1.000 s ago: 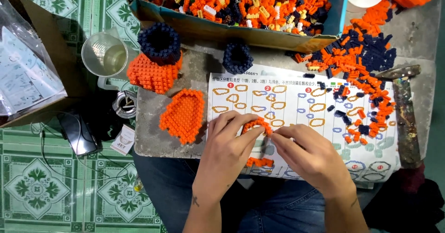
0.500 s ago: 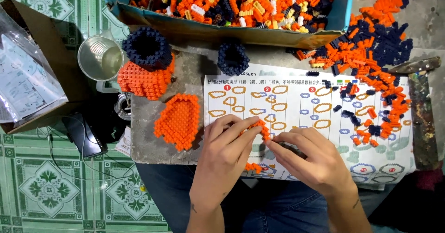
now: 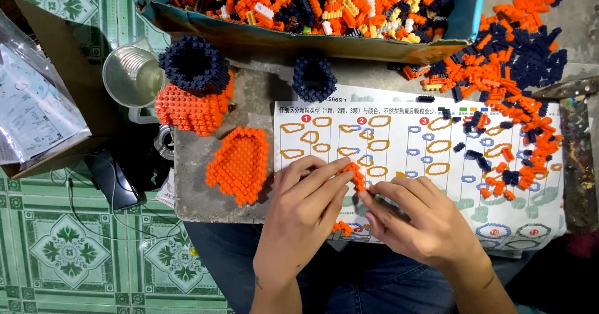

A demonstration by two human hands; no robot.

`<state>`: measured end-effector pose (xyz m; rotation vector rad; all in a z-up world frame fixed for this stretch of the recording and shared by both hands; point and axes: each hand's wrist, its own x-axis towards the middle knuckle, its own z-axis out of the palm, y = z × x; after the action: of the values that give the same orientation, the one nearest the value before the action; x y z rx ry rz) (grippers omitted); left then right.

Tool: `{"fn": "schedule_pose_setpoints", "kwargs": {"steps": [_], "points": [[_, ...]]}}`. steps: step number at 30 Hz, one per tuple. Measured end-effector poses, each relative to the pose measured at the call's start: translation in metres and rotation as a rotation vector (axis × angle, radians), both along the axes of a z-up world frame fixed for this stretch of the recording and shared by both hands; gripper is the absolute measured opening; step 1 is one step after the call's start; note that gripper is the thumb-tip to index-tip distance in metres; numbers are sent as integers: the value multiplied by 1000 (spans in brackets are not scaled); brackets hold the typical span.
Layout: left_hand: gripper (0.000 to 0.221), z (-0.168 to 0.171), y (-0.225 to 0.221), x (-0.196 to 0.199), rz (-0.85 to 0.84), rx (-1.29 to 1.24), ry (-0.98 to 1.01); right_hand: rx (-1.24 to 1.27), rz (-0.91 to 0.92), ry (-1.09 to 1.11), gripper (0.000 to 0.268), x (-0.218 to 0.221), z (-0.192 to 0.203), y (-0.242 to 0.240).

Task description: The person assembles a toy model by interlocking small plastic blocks, holding the main structure with one hand while attaching individual blocks with the other, occasionally using both hands to press and shift the blocks into place.

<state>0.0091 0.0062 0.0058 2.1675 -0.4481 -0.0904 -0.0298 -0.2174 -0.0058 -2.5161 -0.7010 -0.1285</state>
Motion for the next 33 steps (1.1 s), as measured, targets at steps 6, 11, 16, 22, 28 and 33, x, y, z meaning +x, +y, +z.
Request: {"fn": "schedule_pose_setpoints", "kwargs": {"steps": [6,11,16,22,28,33], "points": [[31,8,15,-5,66,-110,55,55,-84,83,37,-7,-9,-3],[29,17,26,-14,109,-86,104,86,-164,106,31,-2,2,7],[35,14,35,-20,105,-80,141,85,-209,103,31,-1,4,11],[41,11,37,-19,80,-81,201,59,-249,69,39,-3,4,13],[46,8,32,-18,71,-49,176,81,-214,48,35,-2,1,9],[40,8,28,-18,108,-39,196,118,-166,14,39,-3,-1,7]]}}
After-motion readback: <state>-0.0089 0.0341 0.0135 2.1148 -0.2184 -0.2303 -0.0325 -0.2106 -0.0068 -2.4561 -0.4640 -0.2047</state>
